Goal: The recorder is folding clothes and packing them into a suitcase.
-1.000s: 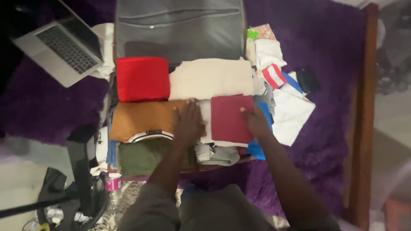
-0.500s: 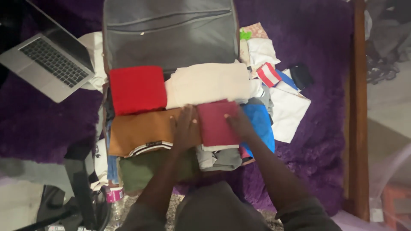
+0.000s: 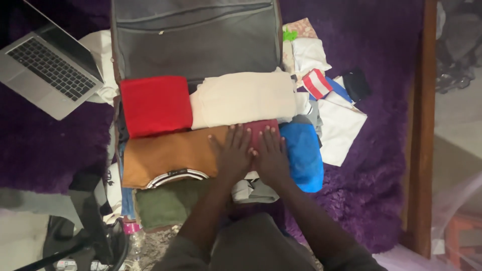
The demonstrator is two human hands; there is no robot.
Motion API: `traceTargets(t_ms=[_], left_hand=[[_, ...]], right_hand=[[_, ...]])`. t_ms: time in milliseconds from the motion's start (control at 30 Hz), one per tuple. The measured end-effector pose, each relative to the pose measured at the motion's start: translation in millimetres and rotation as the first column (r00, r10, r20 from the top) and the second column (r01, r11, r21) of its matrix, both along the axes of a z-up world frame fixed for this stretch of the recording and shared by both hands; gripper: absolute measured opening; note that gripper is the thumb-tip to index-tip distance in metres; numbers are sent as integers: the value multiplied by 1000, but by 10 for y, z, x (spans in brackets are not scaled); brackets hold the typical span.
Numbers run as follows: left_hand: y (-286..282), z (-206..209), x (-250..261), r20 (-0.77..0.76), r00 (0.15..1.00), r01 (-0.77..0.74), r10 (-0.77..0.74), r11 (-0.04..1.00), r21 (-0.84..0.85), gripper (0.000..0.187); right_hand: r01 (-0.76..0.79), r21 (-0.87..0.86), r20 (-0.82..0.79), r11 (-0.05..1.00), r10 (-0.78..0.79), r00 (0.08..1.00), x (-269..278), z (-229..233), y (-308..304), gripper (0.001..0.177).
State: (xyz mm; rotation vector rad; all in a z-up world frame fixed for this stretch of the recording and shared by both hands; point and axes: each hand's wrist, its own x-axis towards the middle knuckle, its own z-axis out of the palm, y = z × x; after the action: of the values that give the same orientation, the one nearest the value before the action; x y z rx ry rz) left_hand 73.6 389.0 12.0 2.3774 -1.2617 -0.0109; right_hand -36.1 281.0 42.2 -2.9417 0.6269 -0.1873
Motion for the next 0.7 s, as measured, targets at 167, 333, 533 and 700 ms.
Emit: traceTargets(t_ms=[167,333,533,700], left_hand=[[36,-164,-55,-4,1000,-13,13,1000,27,59],[-142,-128,53,-21,1000,-19,19,1000,14,57],[-204,-134,98,-8,998,-68,69,998,15,56],[-208,-89,59,56,997,-45,43,998,32,57]], right_hand=[[12,150,-60,989,-3,998,13,-125,-122,66],[-35,220,-35,975,44,998,108,-311,-267,67],[-17,322,-25,947,27,999,180,-369,-355,70],[-64,459,249,886,-59,967,-225,-461,-427,67]])
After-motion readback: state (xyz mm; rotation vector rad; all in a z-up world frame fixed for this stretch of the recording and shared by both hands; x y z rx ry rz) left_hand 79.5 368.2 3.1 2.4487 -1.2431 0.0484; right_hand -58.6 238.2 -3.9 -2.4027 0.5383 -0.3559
